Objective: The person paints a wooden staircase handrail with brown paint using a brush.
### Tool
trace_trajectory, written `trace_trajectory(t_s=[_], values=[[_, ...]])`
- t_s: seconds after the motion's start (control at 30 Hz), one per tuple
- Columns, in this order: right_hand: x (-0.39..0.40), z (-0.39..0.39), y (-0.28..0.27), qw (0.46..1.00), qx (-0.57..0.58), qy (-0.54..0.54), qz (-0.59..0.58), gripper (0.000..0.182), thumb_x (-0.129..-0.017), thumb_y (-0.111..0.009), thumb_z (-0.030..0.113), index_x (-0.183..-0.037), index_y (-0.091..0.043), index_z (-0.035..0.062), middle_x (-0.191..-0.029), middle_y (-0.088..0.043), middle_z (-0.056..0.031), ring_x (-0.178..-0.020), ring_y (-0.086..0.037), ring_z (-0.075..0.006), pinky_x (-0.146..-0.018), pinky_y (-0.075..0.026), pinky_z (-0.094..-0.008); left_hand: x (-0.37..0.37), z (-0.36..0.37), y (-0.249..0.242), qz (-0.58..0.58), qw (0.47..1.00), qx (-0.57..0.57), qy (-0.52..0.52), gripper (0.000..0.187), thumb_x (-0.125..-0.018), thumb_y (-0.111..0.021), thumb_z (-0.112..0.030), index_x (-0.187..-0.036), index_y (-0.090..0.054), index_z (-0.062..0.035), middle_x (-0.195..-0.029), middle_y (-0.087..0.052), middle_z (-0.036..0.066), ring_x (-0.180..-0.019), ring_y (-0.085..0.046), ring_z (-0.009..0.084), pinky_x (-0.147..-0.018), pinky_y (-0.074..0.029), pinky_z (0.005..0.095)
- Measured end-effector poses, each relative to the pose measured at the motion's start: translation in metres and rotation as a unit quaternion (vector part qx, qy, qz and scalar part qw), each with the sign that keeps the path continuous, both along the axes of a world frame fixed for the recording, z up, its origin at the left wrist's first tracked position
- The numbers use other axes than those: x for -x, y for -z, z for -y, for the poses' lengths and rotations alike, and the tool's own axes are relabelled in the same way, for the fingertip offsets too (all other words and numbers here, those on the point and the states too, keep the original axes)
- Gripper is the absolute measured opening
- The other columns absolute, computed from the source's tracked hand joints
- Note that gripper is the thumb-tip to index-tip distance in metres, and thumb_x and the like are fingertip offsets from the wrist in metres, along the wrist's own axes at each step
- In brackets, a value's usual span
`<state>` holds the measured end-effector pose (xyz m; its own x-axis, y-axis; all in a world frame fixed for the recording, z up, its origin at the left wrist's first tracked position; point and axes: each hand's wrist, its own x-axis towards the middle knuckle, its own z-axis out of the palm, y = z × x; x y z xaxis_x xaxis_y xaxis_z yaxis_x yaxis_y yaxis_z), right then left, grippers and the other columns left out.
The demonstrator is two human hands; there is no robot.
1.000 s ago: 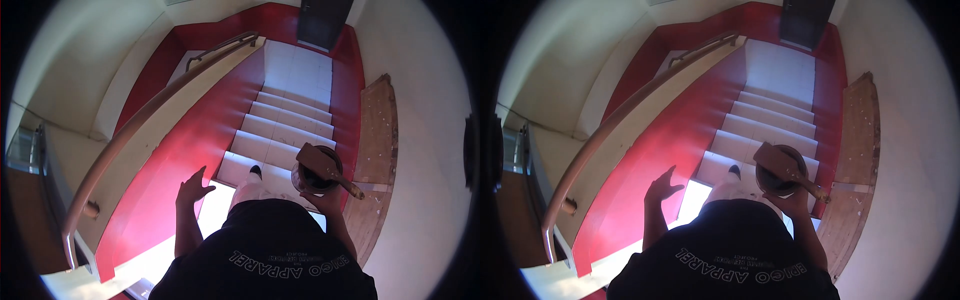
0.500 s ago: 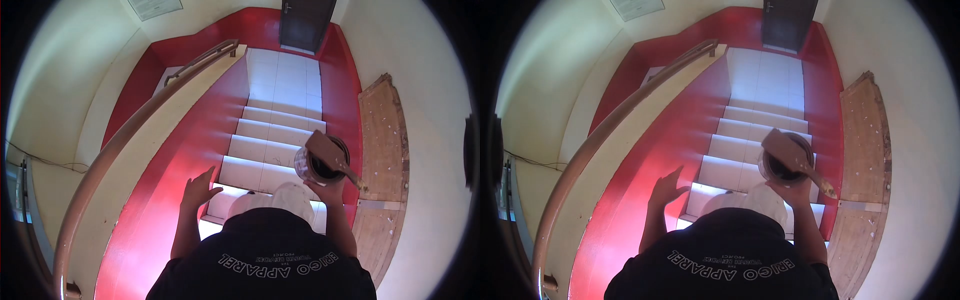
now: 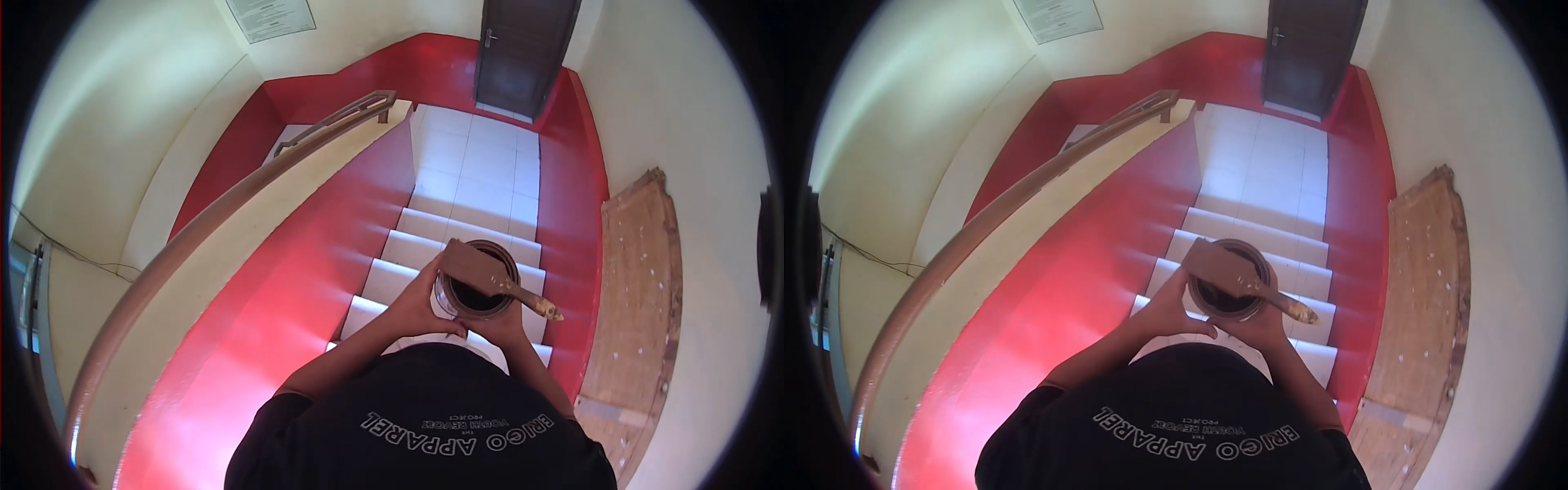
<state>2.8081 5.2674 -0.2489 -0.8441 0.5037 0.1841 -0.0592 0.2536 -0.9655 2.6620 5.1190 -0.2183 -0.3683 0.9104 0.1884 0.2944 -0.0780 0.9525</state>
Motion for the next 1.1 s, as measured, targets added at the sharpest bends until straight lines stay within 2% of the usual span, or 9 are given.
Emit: trace_trajectory(t_s=[0.17, 0.47, 0.67, 0.77, 0.83, 0.87, 0.9, 1.0, 1.1], values=[[0.031, -0.091, 0.061, 0.991, -0.089, -0.078, 0.061, 0.116, -0.055, -0.096, 0.031, -0.144, -0.026, 0.0016, -0.139, -0.045, -0.0163, -0.132, -0.045, -0.0286, -0.109, -0.039, -0.0433, 0.028, -0.089, 0.106, 0.113, 0.994, -0.011, 0.0, 0.129, -0.051, -0.098, -0.032, -0.149, -0.022, -0.0009, -0.147, -0.037, 0.017, -0.14, -0.034, 0.0284, -0.115, -0.029, 0.0414], [0.111, -0.179, 0.077, 0.991, 0.063, -0.099, -0.06, 0.133, -0.059, -0.094, 0.03, -0.153, -0.003, 0.0048, -0.145, -0.042, -0.0175, -0.137, -0.041, -0.0303, -0.113, -0.034, -0.0434, 0.106, -0.184, 0.123, 0.11, 0.994, -0.023, -0.011, 0.125, -0.05, -0.098, -0.034, -0.146, -0.025, -0.0013, -0.142, -0.039, 0.015, -0.136, -0.039, 0.028, -0.112, -0.035, 0.0412], [0.206, -0.245, 0.148, 0.98, -0.128, -0.151, 0.02, 0.144, -0.058, -0.095, 0.035, -0.153, 0.008, 0.0043, -0.145, -0.044, -0.0175, -0.139, -0.039, -0.0325, -0.117, -0.028, -0.0431, 0.202, -0.238, 0.205, -0.001, 1.0, -0.014, 0.009, 0.123, -0.05, -0.098, -0.033, -0.144, -0.025, -0.001, -0.14, -0.041, 0.016, -0.133, -0.042, 0.0264, -0.11, -0.037, 0.0411], [0.257, -0.269, 0.194, 0.987, -0.012, -0.161, 0.013, 0.146, -0.054, -0.096, 0.038, -0.153, 0.005, 0.0018, -0.149, -0.038, -0.0203, -0.14, -0.036, -0.0339, -0.118, -0.026, -0.0437, 0.249, -0.268, 0.24, 0.057, 0.995, -0.072, -0.023, 0.101, -0.054, -0.096, -0.024, -0.137, -0.043, -0.0029, -0.132, -0.054, 0.012, -0.124, -0.053, 0.0226, -0.103, -0.045, 0.0406], [0.296, -0.302, 0.218, 0.977, -0.152, -0.145, 0.026, 0.143, -0.053, -0.096, 0.039, -0.153, -0.002, -0.0009, -0.153, -0.031, -0.022, -0.142, -0.033, -0.0335, -0.118, -0.026, -0.0445, 0.295, -0.292, 0.28, 0.095, 0.992, -0.085, -0.001, 0.098, -0.056, -0.095, -0.021, -0.137, -0.043, -0.0028, -0.133, -0.054, 0.012, -0.123, -0.054, 0.0228, -0.103, -0.046, 0.0404], [0.301, -0.31, 0.226, 0.967, -0.206, -0.142, 0.048, 0.141, -0.053, -0.096, 0.04, -0.153, -0.006, -0.0023, -0.155, -0.027, -0.0228, -0.143, -0.031, -0.0332, -0.118, -0.025, -0.0448, 0.309, -0.297, 0.297, 0.122, 0.991, -0.059, 0.018, 0.111, -0.052, -0.097, -0.024, -0.14, -0.033, -0.002, -0.137, -0.047, 0.013, -0.127, -0.049, 0.0233, -0.106, -0.043, 0.0409], [0.313, -0.315, 0.219, 0.983, -0.087, -0.15, 0.055, 0.132, -0.053, -0.095, 0.041, -0.153, -0.018, 0.0021, -0.158, -0.017, -0.0255, -0.145, -0.027, -0.0355, -0.118, -0.025, -0.0439, 0.322, -0.302, 0.309, 0.149, 0.988, -0.031, 0.035, 0.124, -0.049, -0.099, -0.027, -0.143, -0.023, -0.0013, -0.141, -0.041, 0.015, -0.13, -0.045, 0.0239, -0.109, -0.04, 0.0414], [0.338, -0.358, 0.218, 0.929, -0.318, -0.139, 0.131, 0.124, -0.053, -0.095, 0.04, -0.153, -0.026, 0.0099, -0.158, -0.015, -0.0258, -0.144, -0.025, -0.0392, -0.117, -0.027, -0.0419, 0.353, -0.325, 0.308, 0.169, 0.985, -0.028, -0.015, 0.122, -0.05, -0.099, -0.025, -0.142, -0.023, -0.0006, -0.139, -0.043, 0.015, -0.129, -0.046, 0.024, -0.107, -0.041, 0.0413], [0.353, -0.414, 0.246, 0.959, -0.21, -0.096, 0.163, 0.101, -0.063, -0.091, 0.033, -0.147, -0.039, 0.0136, -0.154, -0.03, -0.0218, -0.14, -0.034, -0.0374, -0.113, -0.034, -0.0416, 0.39, -0.356, 0.313, 0.097, 0.994, -0.016, -0.04, 0.118, -0.051, -0.098, -0.026, -0.141, -0.025, 0.0, -0.133, -0.047, 0.014, -0.125, -0.05, 0.0245, -0.105, -0.043, 0.04]])
